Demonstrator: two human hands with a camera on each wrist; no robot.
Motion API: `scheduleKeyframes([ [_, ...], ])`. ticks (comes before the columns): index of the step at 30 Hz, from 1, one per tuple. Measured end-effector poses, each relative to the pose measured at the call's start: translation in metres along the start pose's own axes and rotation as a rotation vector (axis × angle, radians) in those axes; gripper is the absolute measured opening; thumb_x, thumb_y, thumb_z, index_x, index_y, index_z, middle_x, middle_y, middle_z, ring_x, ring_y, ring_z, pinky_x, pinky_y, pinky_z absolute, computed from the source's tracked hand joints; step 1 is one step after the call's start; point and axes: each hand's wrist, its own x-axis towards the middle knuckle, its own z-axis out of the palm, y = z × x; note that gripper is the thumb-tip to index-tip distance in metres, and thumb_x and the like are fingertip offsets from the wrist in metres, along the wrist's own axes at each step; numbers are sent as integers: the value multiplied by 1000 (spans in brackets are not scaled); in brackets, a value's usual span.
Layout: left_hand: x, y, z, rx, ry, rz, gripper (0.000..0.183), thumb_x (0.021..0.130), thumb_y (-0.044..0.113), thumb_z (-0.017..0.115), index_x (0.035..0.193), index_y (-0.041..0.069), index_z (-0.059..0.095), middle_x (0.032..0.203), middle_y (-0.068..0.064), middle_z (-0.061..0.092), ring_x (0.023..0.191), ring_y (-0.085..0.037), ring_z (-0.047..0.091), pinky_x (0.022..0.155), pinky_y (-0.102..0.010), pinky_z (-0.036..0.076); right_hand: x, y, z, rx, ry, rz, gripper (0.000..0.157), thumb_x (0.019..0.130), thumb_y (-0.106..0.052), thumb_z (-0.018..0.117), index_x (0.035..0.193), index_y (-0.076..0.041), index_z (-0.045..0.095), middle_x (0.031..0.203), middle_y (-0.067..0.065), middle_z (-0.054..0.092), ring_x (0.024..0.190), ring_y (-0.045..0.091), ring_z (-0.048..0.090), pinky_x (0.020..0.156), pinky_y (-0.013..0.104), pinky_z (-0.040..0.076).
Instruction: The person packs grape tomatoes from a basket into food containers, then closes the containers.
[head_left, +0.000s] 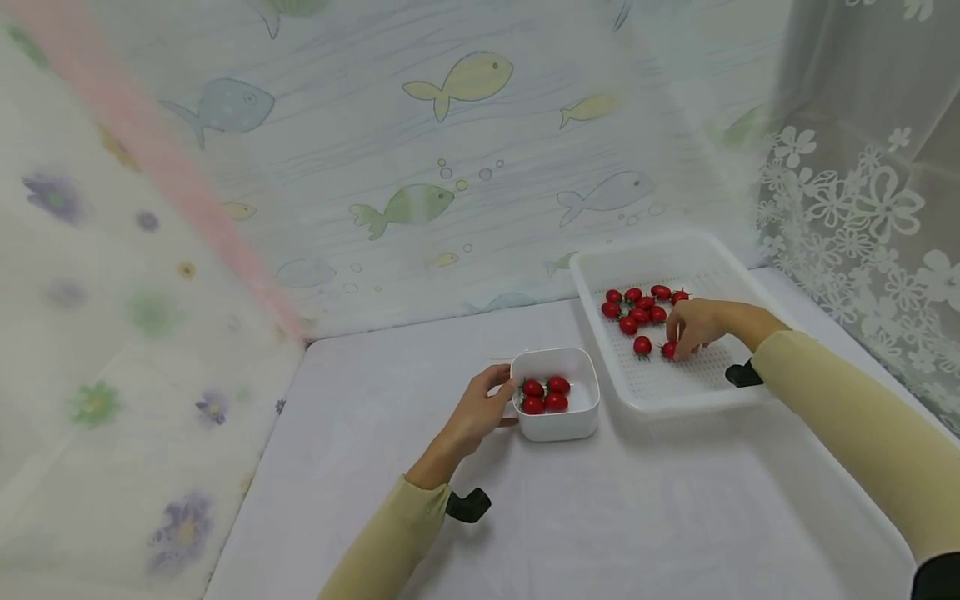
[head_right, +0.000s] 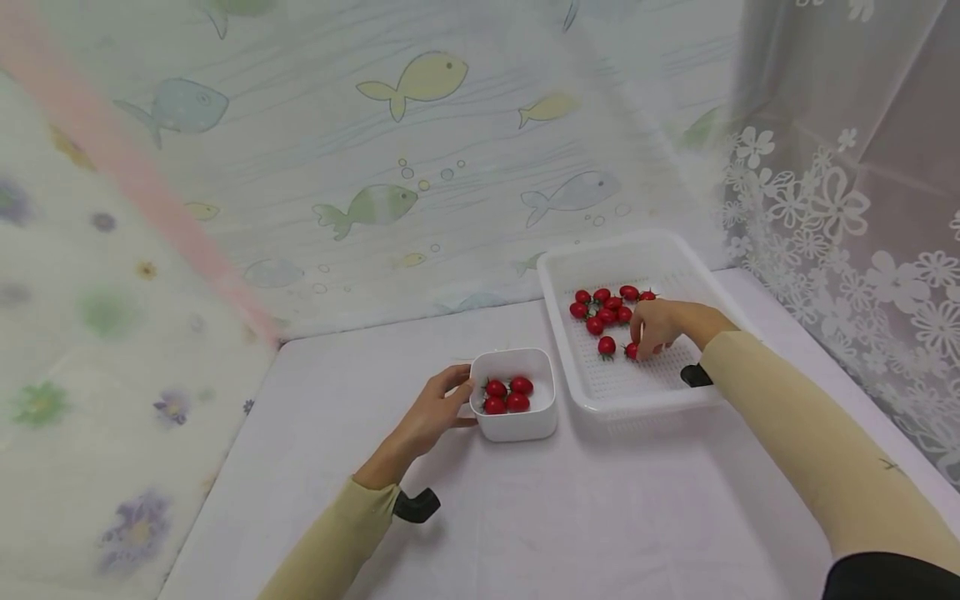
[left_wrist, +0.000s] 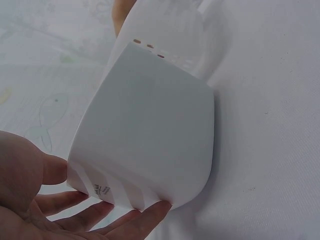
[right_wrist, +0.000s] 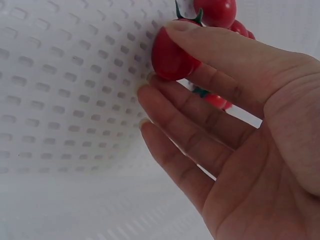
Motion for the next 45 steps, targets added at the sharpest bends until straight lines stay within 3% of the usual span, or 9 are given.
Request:
scheduleKeyframes([
  [10, -1, 0, 0, -5, -2, -8, 38, 100, 23, 45, 137, 14, 45, 140, -11, 41, 124, -37, 45, 77, -44, 56, 0, -1, 2, 6, -15, 26, 30, 81, -22, 74, 100, -1, 64, 84, 5, 62, 72, 17, 58, 69, 35, 53],
  [21, -1, 0, -1, -12, -8, 0, 38, 100, 22, 45, 137, 13, 44, 139, -11, 42, 123, -38, 45, 77, -44, 56, -2, -8, -4, 27, 62, -109, 21, 82, -19, 73, 92, -1, 69, 78, 5, 66, 69, 18, 63, 66, 32, 57],
  [31, -1, 0, 0, -12, -4, -5, 38, 100, 22, 46, 137, 13, 44, 140, -11, 41, 124, -37, 45, 76, -44, 57, -11, -20, -10, 27, 113, -120, 30, 80, -28, 75, 95, -3, 69, 81, 5, 68, 74, 20, 64, 68, 32, 56],
  [45, 2, -3, 0, -10, 1, 8, 38, 100, 23, 46, 136, 11, 45, 141, -11, 41, 124, -35, 45, 75, -41, 57, -36, -43, -19, 19, 192, -190, 28, 79, -30, 76, 93, -6, 70, 76, 1, 68, 70, 15, 63, 68, 34, 56],
])
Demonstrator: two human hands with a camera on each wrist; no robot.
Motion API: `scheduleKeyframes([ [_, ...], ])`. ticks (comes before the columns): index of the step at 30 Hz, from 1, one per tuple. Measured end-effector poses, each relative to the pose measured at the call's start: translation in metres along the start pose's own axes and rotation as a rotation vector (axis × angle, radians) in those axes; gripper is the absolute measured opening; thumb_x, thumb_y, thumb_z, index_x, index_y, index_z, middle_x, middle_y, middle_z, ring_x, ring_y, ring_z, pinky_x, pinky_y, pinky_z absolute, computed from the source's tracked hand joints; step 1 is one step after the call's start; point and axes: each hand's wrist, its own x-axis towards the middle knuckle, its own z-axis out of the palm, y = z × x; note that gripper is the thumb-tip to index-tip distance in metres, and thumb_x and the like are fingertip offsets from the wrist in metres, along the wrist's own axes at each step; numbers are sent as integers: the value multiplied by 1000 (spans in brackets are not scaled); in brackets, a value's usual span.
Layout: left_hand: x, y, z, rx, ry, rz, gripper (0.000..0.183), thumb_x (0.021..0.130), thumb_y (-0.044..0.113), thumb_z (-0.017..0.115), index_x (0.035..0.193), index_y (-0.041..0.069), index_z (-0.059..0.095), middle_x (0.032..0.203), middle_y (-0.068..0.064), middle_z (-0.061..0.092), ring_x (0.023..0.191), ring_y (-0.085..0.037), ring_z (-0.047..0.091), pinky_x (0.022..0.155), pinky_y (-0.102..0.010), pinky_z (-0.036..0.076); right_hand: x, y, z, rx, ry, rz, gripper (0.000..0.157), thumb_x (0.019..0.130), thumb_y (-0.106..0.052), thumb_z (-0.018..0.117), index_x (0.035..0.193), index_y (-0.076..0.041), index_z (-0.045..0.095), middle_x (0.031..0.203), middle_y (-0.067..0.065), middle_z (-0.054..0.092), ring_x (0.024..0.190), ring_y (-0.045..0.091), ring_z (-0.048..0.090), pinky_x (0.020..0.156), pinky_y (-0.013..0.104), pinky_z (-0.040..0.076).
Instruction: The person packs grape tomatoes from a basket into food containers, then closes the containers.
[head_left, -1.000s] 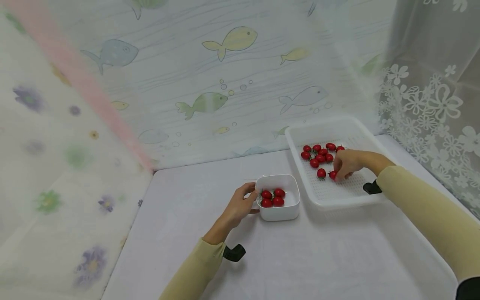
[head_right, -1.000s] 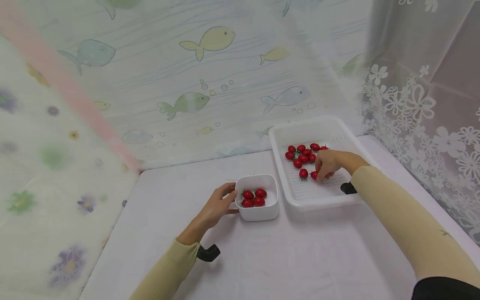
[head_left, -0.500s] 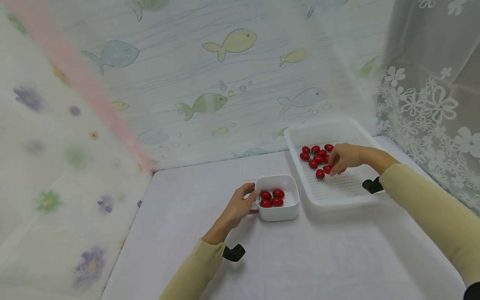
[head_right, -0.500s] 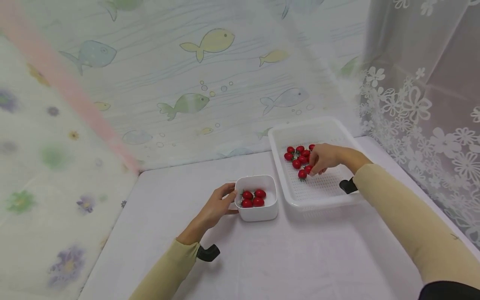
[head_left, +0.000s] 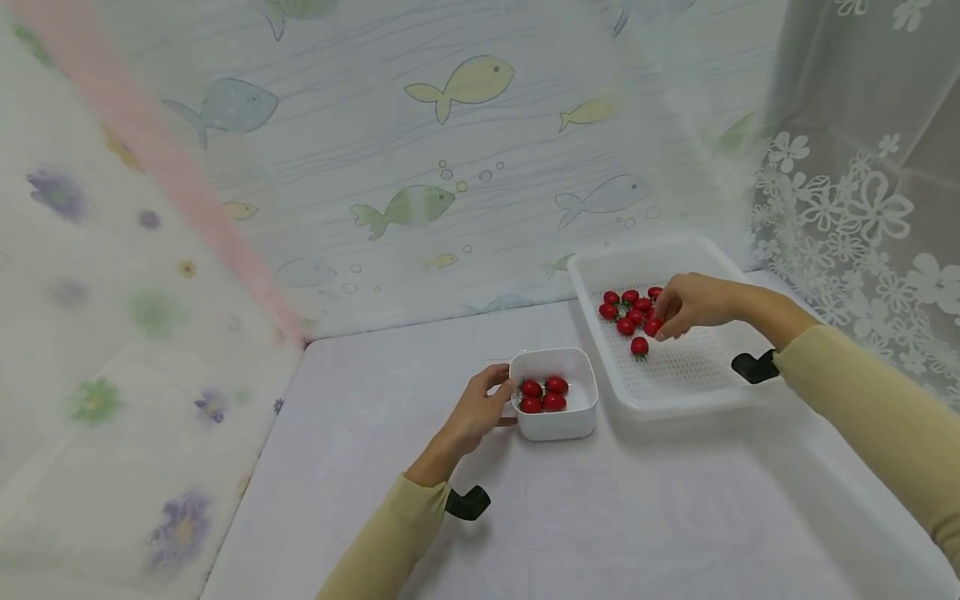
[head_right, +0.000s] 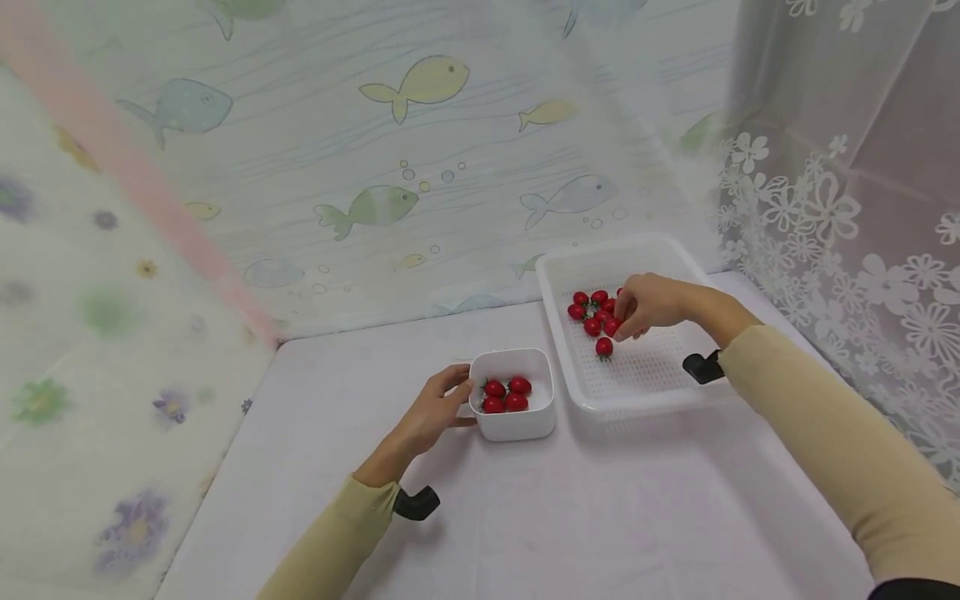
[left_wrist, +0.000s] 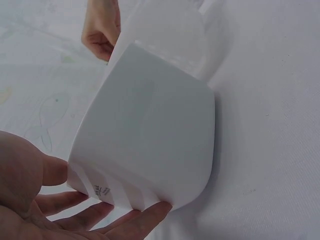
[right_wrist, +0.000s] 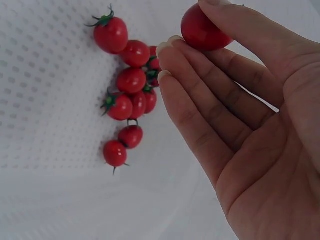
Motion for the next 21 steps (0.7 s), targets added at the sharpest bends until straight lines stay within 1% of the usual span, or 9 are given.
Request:
scheduleKeyframes([
  [3, -2, 2, 1, -1, -5, -2, 38, 100, 22, 46, 137, 11, 44, 140, -11, 41, 124, -34, 45, 76, -42, 57, -4, -6, 0, -11, 11, -5, 26, 78, -31, 76, 90, -8, 70, 74, 0, 68, 70, 16, 63, 66, 30, 55],
  [5, -3, 3, 1, 1, -7, -2, 38, 100, 22, 45, 137, 11, 44, 140, -11, 41, 124, -34, 45, 76, -42, 57, -6, -10, 0, -16, 20, -16, 24, 78, -30, 76, 88, -9, 70, 73, 0, 67, 69, 16, 62, 66, 30, 55],
  [7, -3, 4, 1, 3, -8, -6, 39, 100, 22, 45, 138, 12, 43, 141, -11, 41, 124, -33, 44, 77, -43, 56, -7, -14, 0, -17, 29, -26, 23, 79, -29, 76, 87, -9, 69, 72, 0, 67, 69, 16, 62, 65, 31, 55],
  [11, -3, 4, 1, 3, -10, -9, 40, 100, 22, 45, 139, 11, 42, 141, -11, 40, 124, -34, 45, 78, -45, 56, -11, -21, 3, -11, 49, -28, 24, 78, -27, 77, 89, -7, 69, 71, 0, 67, 68, 16, 62, 64, 30, 55],
  [16, -4, 5, 1, -5, -12, -7, 40, 100, 21, 45, 139, 9, 41, 142, -13, 39, 125, -36, 43, 78, -46, 56, -14, -30, 10, 17, 76, -25, 26, 78, -27, 77, 92, -6, 70, 73, 0, 68, 69, 15, 63, 66, 30, 54],
  [21, -3, 5, 1, -35, -23, -9, 42, 101, 20, 44, 141, 8, 39, 144, -16, 37, 128, -38, 40, 80, -50, 54, -18, -38, 21, 48, 110, -33, 27, 78, -28, 77, 93, -7, 70, 77, 0, 68, 71, 16, 64, 67, 30, 54],
])
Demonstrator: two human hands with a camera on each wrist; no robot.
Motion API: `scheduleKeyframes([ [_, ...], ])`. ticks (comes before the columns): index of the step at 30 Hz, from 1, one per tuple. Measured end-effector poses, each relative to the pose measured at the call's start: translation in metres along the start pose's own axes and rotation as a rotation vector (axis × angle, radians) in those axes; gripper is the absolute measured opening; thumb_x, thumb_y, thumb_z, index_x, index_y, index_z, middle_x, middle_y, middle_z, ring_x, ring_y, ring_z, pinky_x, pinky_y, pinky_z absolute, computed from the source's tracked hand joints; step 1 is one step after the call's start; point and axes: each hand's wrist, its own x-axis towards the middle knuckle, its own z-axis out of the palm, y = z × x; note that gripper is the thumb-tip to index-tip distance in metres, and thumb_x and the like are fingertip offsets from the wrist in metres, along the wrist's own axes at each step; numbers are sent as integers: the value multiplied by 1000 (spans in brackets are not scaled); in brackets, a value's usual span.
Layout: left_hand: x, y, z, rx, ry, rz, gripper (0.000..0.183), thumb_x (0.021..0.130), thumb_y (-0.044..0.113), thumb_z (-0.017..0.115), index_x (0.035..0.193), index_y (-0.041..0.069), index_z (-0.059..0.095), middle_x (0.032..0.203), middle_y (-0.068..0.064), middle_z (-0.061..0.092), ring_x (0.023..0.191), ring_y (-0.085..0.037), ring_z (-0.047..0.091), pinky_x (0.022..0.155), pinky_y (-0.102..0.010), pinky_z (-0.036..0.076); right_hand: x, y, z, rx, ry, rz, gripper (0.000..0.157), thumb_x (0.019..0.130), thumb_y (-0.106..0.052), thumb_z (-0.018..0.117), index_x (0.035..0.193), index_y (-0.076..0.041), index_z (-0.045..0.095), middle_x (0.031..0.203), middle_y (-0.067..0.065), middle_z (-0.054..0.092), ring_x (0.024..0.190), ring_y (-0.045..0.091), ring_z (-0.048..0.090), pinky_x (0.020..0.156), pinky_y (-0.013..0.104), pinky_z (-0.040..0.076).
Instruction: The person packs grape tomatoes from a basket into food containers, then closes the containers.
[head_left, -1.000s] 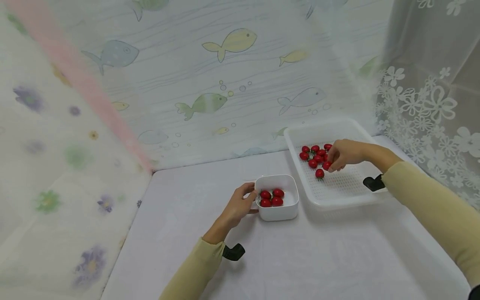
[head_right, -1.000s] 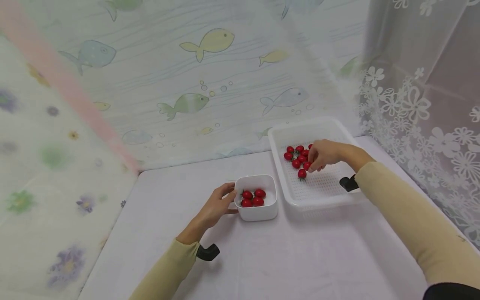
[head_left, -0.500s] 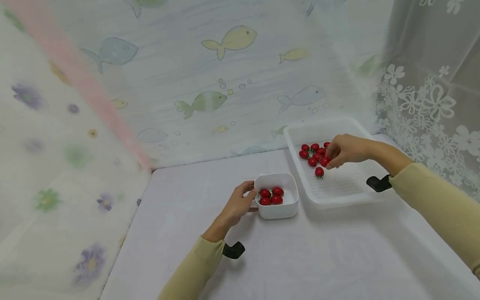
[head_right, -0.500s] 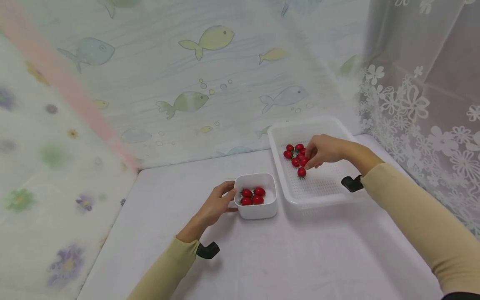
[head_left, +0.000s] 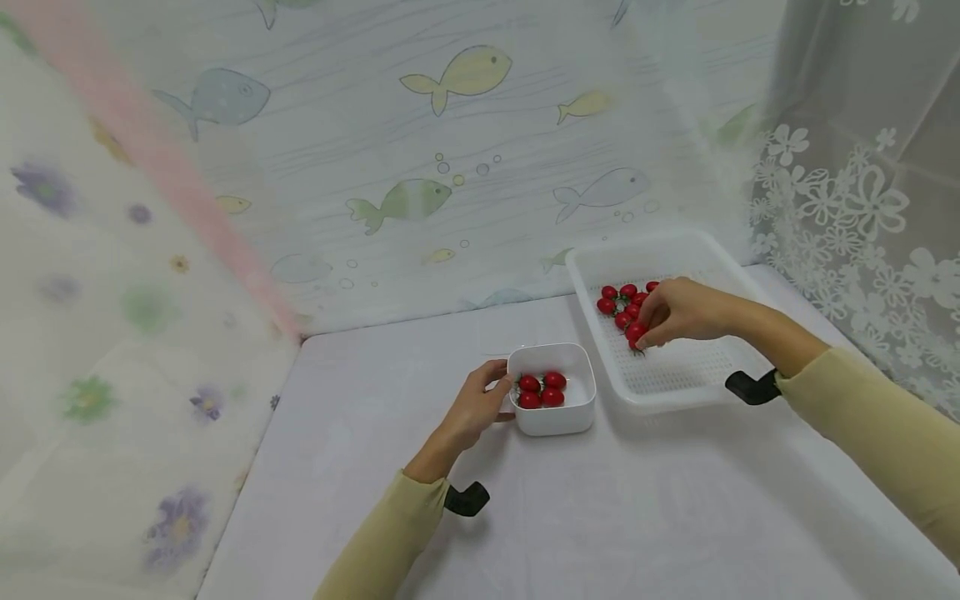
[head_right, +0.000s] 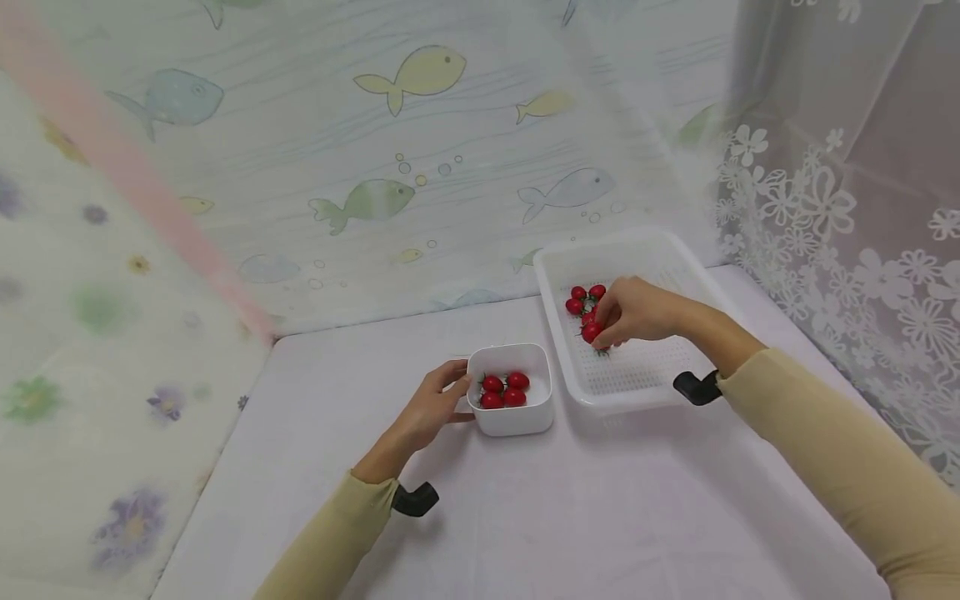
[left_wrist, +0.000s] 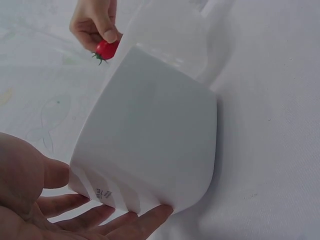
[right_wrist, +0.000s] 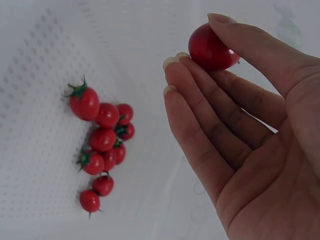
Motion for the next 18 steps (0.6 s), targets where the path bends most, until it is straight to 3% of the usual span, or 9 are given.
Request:
scheduleKeyframes([
  [9, -1, 1, 0, 22, 2, 17, 40, 101, 20, 44, 139, 10, 41, 142, -13, 39, 127, -35, 42, 79, -46, 55, -4, -22, 16, -13, 89, -7, 26, 76, -29, 79, 91, -9, 71, 78, -2, 67, 73, 15, 63, 66, 29, 54],
  [18, 2, -2, 0, 27, 7, 12, 40, 100, 20, 45, 139, 9, 41, 141, -13, 40, 126, -35, 43, 76, -44, 56, -1, -41, 40, 62, 135, 22, 23, 78, -28, 77, 89, -9, 71, 76, 0, 69, 67, 14, 64, 62, 29, 54],
])
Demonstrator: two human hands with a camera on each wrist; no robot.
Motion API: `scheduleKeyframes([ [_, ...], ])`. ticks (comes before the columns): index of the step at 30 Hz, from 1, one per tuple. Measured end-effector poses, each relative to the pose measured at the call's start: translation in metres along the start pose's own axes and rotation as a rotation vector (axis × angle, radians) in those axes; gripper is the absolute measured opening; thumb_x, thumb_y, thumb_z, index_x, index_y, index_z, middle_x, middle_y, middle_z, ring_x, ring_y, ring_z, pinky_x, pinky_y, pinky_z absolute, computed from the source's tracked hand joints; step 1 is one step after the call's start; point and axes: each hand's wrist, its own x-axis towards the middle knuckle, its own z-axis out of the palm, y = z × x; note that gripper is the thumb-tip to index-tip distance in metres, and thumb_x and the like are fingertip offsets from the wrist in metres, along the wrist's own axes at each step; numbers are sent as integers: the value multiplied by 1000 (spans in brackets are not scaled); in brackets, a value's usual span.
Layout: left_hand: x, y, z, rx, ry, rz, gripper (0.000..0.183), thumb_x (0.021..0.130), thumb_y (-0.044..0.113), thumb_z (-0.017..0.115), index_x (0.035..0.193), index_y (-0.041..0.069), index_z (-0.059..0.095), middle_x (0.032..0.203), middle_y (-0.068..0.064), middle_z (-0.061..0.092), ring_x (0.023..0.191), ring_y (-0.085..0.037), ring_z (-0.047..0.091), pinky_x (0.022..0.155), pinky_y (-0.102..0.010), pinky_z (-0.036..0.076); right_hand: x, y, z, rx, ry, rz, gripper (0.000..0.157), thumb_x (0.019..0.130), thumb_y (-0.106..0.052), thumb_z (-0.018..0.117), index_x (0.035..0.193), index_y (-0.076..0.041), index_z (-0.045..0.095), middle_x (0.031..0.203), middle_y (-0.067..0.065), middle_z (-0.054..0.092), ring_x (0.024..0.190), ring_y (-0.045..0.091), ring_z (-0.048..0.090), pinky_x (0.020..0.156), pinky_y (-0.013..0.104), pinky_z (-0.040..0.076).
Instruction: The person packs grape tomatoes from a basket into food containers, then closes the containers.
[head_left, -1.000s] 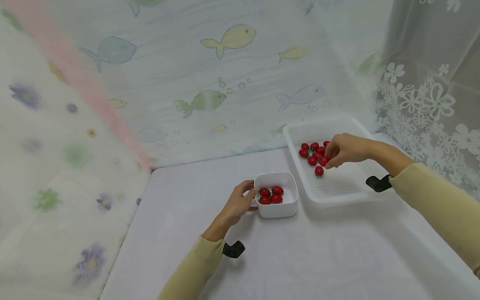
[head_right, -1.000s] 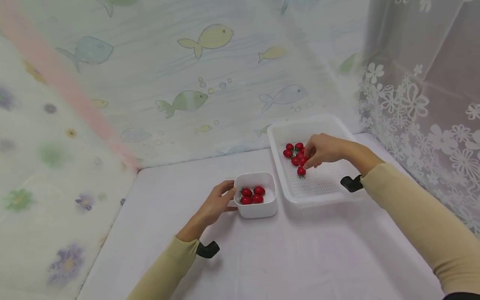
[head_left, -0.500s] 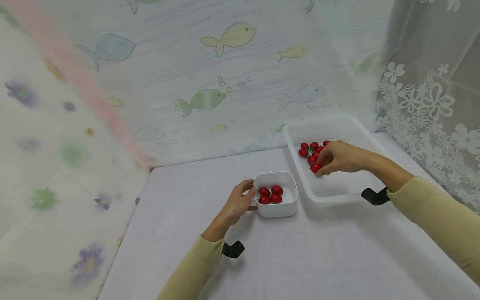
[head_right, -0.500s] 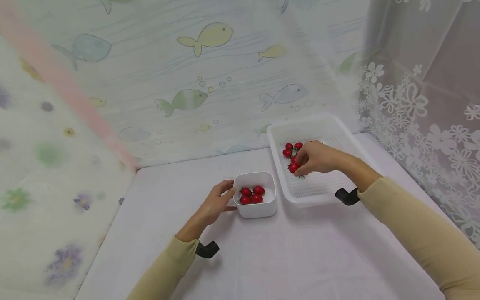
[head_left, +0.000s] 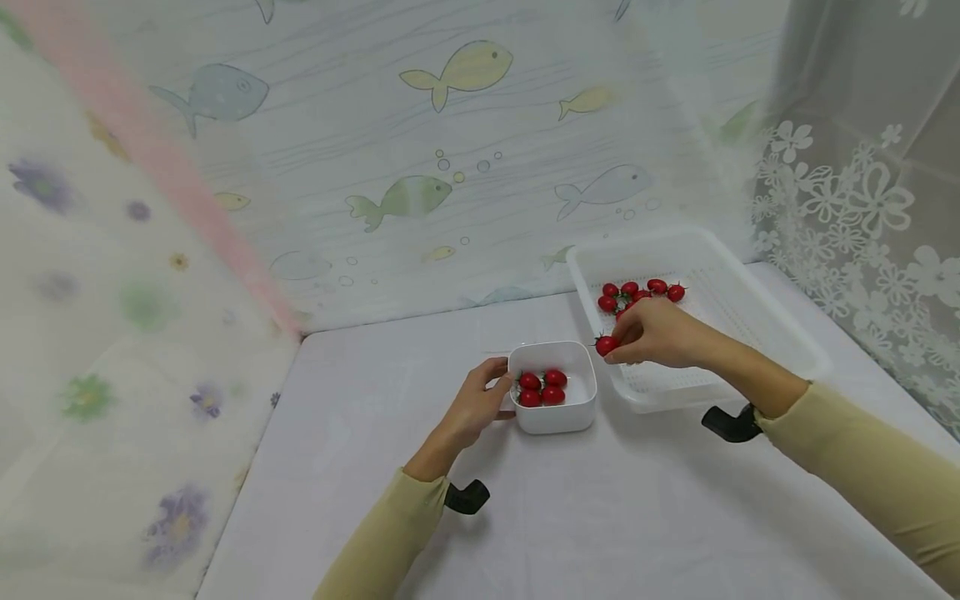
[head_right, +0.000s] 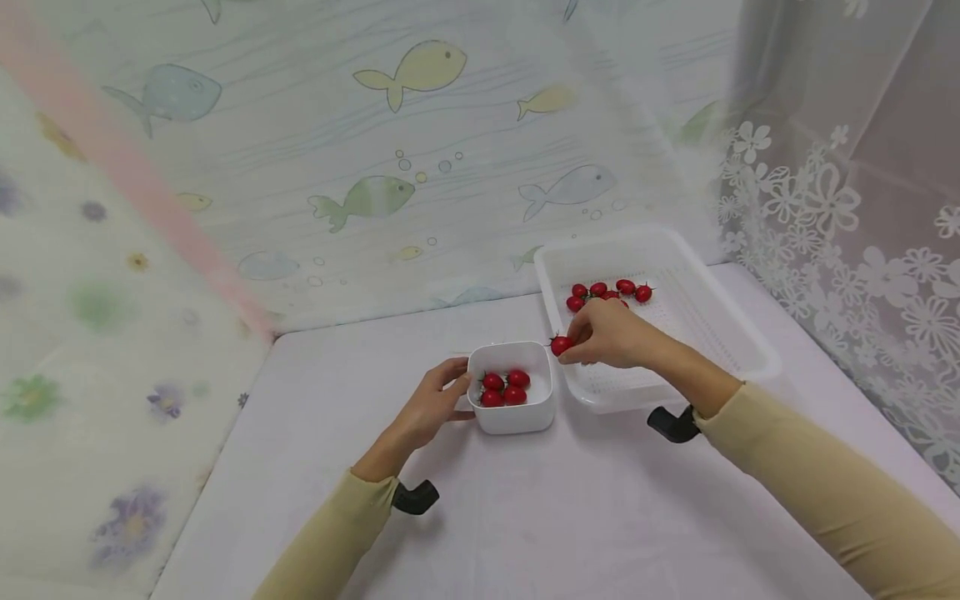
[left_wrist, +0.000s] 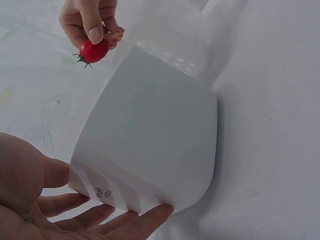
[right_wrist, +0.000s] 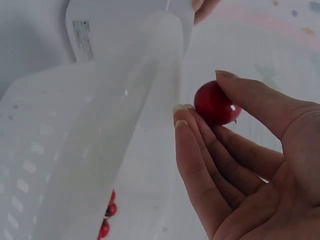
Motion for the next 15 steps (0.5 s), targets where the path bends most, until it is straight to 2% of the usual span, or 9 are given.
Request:
scheduleKeyframes([
  [5, -1, 1, 1, -5, -3, 7, 39, 101, 19, 43, 138, 7, 41, 141, -15, 39, 126, -36, 42, 77, -46, 56, 1, -7, 12, 27, 6, -15, 21, 78, -27, 77, 89, -11, 71, 76, 0, 69, 69, 17, 64, 61, 30, 53],
  [9, -2, 2, 1, -5, -5, -9, 41, 101, 21, 44, 139, 8, 40, 142, -14, 38, 127, -35, 41, 79, -47, 55, 2, -13, 21, 34, -1, -39, 20, 78, -27, 77, 90, -12, 72, 76, -2, 68, 70, 14, 63, 62, 28, 53],
  [15, 0, 1, 0, 3, 5, -8, 40, 101, 21, 44, 139, 10, 41, 141, -12, 40, 127, -34, 42, 76, -43, 57, 7, -22, 34, 48, -22, -83, 19, 79, -25, 77, 91, -10, 72, 77, -4, 68, 71, 13, 62, 64, 27, 54],
])
